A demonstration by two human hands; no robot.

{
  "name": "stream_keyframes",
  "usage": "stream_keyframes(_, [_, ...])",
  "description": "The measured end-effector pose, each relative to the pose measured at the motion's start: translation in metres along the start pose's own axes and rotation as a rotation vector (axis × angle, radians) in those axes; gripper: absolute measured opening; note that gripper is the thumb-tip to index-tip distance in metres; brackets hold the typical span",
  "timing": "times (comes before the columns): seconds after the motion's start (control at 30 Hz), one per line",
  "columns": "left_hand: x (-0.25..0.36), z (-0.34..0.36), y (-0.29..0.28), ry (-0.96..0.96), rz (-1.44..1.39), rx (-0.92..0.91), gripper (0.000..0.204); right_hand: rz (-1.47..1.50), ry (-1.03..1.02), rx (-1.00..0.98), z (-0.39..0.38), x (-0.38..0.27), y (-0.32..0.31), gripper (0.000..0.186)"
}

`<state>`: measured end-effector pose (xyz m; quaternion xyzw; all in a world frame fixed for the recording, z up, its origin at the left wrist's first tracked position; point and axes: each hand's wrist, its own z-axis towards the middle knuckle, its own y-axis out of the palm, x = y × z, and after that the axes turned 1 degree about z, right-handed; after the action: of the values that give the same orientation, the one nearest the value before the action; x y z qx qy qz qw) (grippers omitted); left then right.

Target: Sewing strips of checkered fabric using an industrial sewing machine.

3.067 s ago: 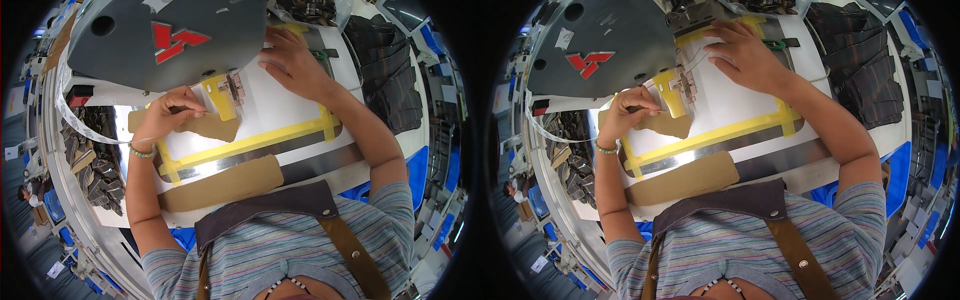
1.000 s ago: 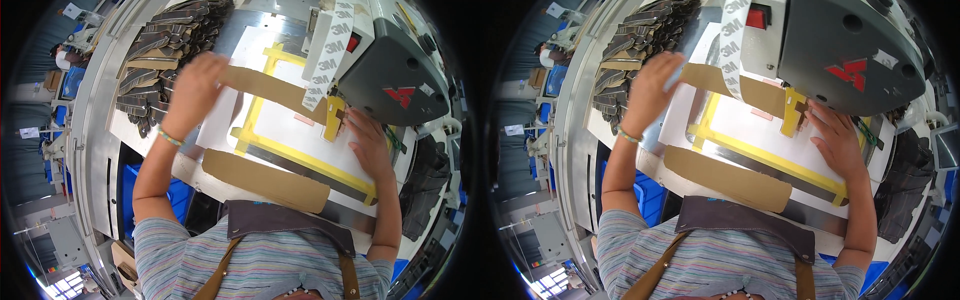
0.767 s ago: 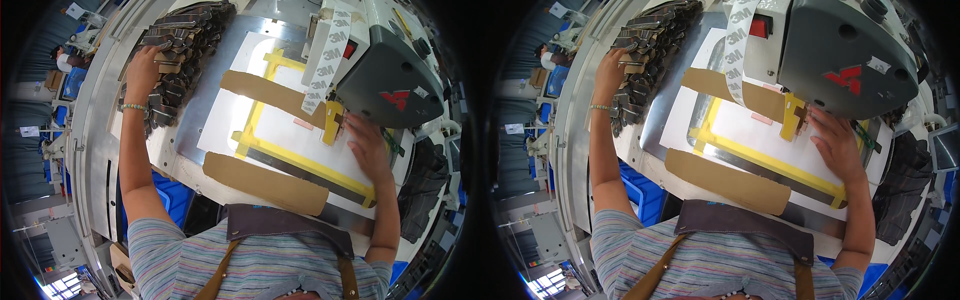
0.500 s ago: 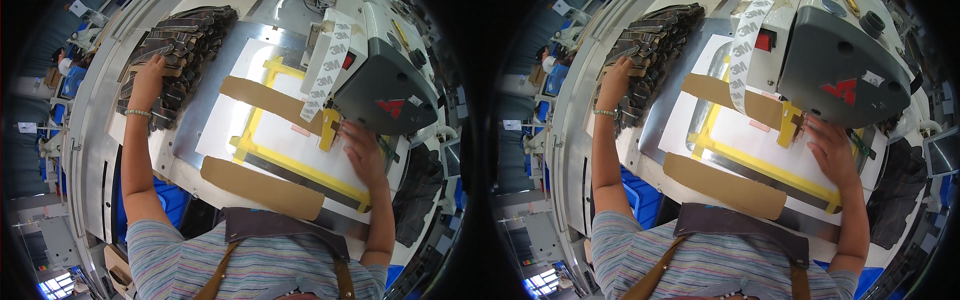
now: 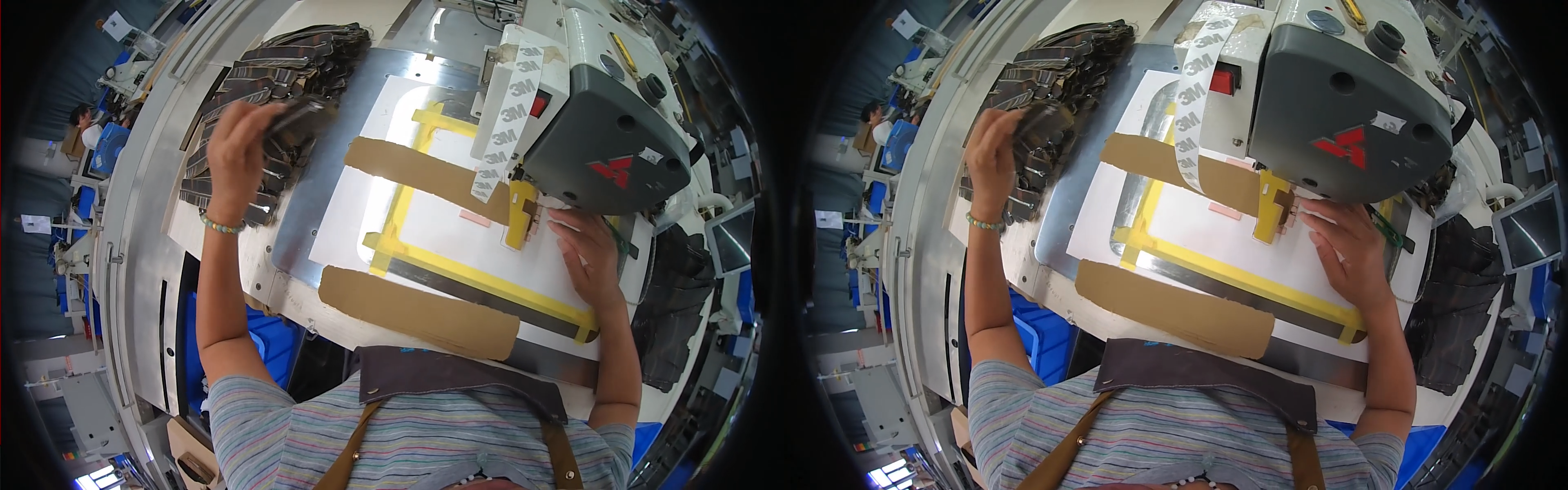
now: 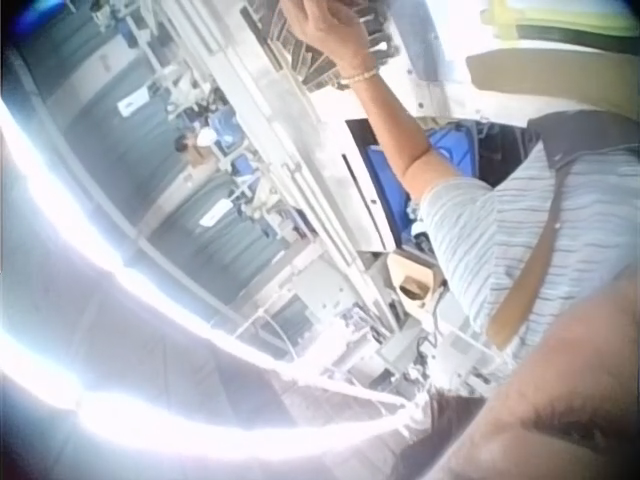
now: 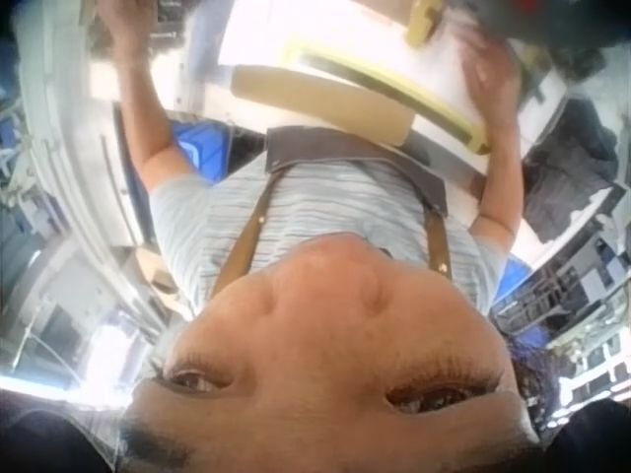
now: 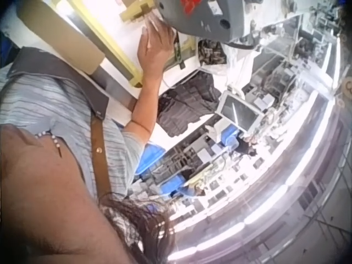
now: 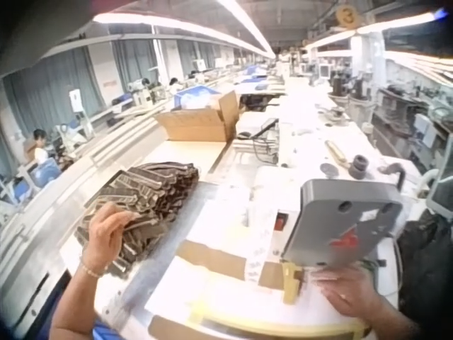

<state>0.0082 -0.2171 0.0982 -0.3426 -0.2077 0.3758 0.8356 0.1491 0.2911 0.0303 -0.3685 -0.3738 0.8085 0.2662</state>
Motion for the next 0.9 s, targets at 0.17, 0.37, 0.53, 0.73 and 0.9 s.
stream_keyframes(0.17, [0.112, 0.009, 0.034, 0.329, -0.404, -0.379, 0.032, 0.491, 0.311, -0.25, 0.012, -0.055, -0.007, 0.043])
stream_keyframes(0.37, [0.188, -0.012, 0.073, 0.364, -0.823, -0.496, 0.02, 0.583, 0.423, -0.48, 0.001, -0.085, 0.001, 0.033])
stream_keyframes(0.53, [0.19, -0.018, 0.075, 0.187, -0.904, -0.549, 0.021, 0.621, 0.425, -0.29, -0.013, -0.093, -0.001, 0.025])
stream_keyframes(0.73, [0.191, -0.022, 0.07, 0.235, -0.867, -0.559, 0.02, 0.629, 0.417, -0.306, -0.007, -0.092, -0.009, 0.031])
stream_keyframes(0.9, [0.21, -0.03, 0.069, 0.269, -0.88, -0.447, 0.019, 0.879, 0.58, -0.281, -0.001, -0.103, 0.007, 0.031])
